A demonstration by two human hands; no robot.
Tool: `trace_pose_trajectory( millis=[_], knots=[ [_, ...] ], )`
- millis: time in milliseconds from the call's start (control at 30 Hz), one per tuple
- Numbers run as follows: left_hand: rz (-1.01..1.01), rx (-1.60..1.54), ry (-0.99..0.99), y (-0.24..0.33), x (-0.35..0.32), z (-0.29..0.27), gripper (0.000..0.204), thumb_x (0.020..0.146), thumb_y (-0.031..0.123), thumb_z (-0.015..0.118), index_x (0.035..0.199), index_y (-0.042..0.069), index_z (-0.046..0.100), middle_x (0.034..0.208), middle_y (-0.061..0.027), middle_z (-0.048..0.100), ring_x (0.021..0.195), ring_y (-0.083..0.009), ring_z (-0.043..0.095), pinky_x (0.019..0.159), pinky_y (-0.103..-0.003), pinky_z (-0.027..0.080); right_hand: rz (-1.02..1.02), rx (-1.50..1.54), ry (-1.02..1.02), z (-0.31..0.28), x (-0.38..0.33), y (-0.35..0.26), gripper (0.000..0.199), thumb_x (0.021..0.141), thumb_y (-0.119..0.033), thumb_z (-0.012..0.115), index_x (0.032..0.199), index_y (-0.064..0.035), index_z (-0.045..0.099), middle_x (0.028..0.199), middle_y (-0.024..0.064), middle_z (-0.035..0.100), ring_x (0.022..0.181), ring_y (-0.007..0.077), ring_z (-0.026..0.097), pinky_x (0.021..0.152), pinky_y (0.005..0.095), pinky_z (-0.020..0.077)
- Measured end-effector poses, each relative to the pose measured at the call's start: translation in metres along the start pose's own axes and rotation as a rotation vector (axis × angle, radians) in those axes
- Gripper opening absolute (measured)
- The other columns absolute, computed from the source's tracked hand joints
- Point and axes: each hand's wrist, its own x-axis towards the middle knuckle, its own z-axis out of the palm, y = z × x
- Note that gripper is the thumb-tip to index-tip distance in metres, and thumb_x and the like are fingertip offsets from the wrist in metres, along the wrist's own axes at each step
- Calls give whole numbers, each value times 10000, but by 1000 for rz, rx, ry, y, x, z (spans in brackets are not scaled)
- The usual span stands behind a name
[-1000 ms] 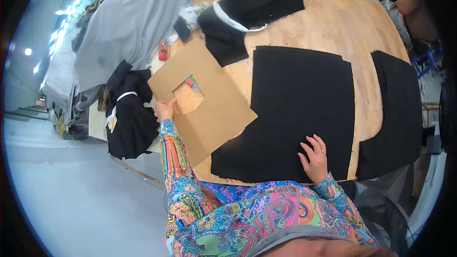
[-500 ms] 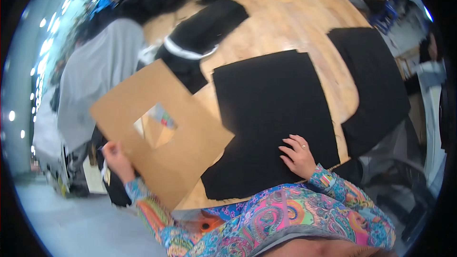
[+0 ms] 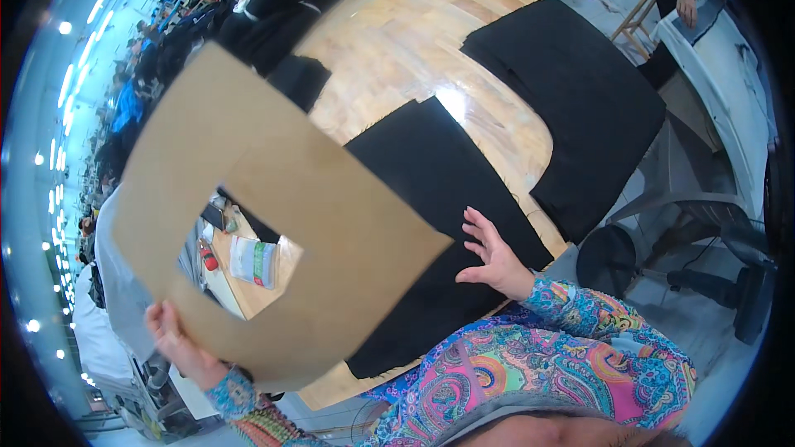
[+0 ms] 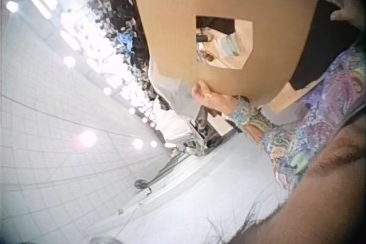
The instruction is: The person uses a cardboard template to mark and cut black fabric pieces on a wooden table. They repeatedly place the template on the fabric, trace its outline with a marking tool, and then cut along the marked lines. The cut fabric pieces are stacked on the table as the process continues.
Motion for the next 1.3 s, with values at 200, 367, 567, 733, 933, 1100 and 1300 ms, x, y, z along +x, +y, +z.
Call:
trace_pose_trajectory(
  millis=[200,367,567,733,933,1100,1300],
  knots=[
    [-158,36,-185,-114,-33,85,114,837,8,606,910,75,550,898,-10,564,827,-111,548,741,-238,474,263,413,63,-42,-36,-10,521,823,-25,634,1298,-11,422,1144,58,544,1041,119,526,916,264,415],
    [-305,26,-276,-213,-54,110,166,806,-26,632,899,74,537,841,2,545,770,-93,540,694,-209,457,286,155,212,-59,-58,5,405,842,-9,604,1233,-8,502,929,-10,579,795,38,540,709,184,449],
    [-383,164,-301,-247,-69,127,159,799,-3,645,896,61,536,858,-11,551,779,-110,545,697,-230,455,244,-129,301,-69,-62,27,397,826,-19,627,1216,-24,555,843,-54,528,654,12,443,585,169,402],
    [598,860,-286,-232,-65,168,150,803,82,640,900,26,540,1041,-130,588,956,-289,554,845,-386,430,312,-113,326,-70,-55,22,419,811,-14,643,1221,-30,561,825,-61,517,668,8,436,603,166,399],
    [561,581,-828,-215,-67,283,127,842,139,586,928,49,559,1191,-158,547,1094,-367,492,932,-424,384,338,85,354,-66,-50,26,426,803,9,639,1220,-34,565,850,-55,519,721,16,450,677,162,397],
    [677,700,-924,-245,-65,364,153,866,205,561,970,93,558,1257,-136,522,1211,-354,418,1004,-477,296,361,158,377,-61,-52,24,421,803,21,634,1214,-37,571,867,-51,517,747,25,468,708,170,405],
    [572,726,-952,-263,-62,382,156,870,225,559,978,113,558,1263,-106,525,1226,-344,401,1021,-494,253,362,193,373,-62,-51,24,419,806,17,633,1218,-28,564,873,-41,538,751,29,487,712,172,416]
  ],
)
